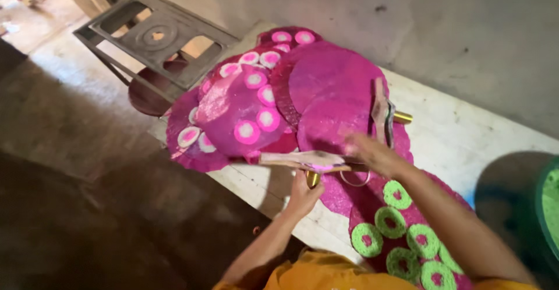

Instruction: The person applies green paste to circular dough pieces using a wooden applicator and then adds pink paste decorations on top, repeating the process for several items on a table.

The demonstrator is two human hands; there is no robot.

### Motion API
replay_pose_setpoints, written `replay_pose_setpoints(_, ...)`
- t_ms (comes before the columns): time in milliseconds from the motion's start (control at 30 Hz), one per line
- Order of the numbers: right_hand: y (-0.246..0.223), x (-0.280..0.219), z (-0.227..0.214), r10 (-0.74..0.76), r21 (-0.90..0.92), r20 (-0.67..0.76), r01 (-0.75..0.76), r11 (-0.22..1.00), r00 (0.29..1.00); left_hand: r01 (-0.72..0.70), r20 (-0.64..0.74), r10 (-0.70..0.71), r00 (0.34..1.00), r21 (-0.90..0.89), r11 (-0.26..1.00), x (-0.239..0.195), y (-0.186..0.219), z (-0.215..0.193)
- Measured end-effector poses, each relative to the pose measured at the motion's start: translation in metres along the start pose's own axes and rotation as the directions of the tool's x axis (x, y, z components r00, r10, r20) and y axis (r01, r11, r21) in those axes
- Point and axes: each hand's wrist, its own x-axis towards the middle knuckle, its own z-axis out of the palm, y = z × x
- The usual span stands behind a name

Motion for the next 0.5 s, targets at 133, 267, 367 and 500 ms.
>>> replay_pose_setpoints(133, -0.064, -0.067, -0.002, 0.11, 0.054, 0.207, -0.124, 0.991, 0.972, -0.2, 0.396, 0.126, 0.91, 0.15, 0.968, 0.007, 0.091, -0.005)
replay_pose_setpoints(267, -0.113, -0.145, -0.017, -0.107, -0.361, 0.082, 0.13, 0.923, 0.991, -0.017, 0.89, -0.06, 0.451, 0.076, 0.997, 0.017, 0.18, 0.01)
replay_pose_setpoints(367, -0.129, -0.177, -0.04, -0.542, -0.465, 0.107, 0.524, 0.714, 0.833, -0.29, 0.981, -0.128, 0.149, 0.167, 0.942, 0.016, 0.227, 0.016)
replay_pose_setpoints(500, -0.138, -0.203, -0.056, -0.492, -0.402, 0.187, 0.523, 0.751, 0.85, -0.576, 0.971, -0.235, -0.035, 0.173, 0.799, -0.009, 0.257, 0.04)
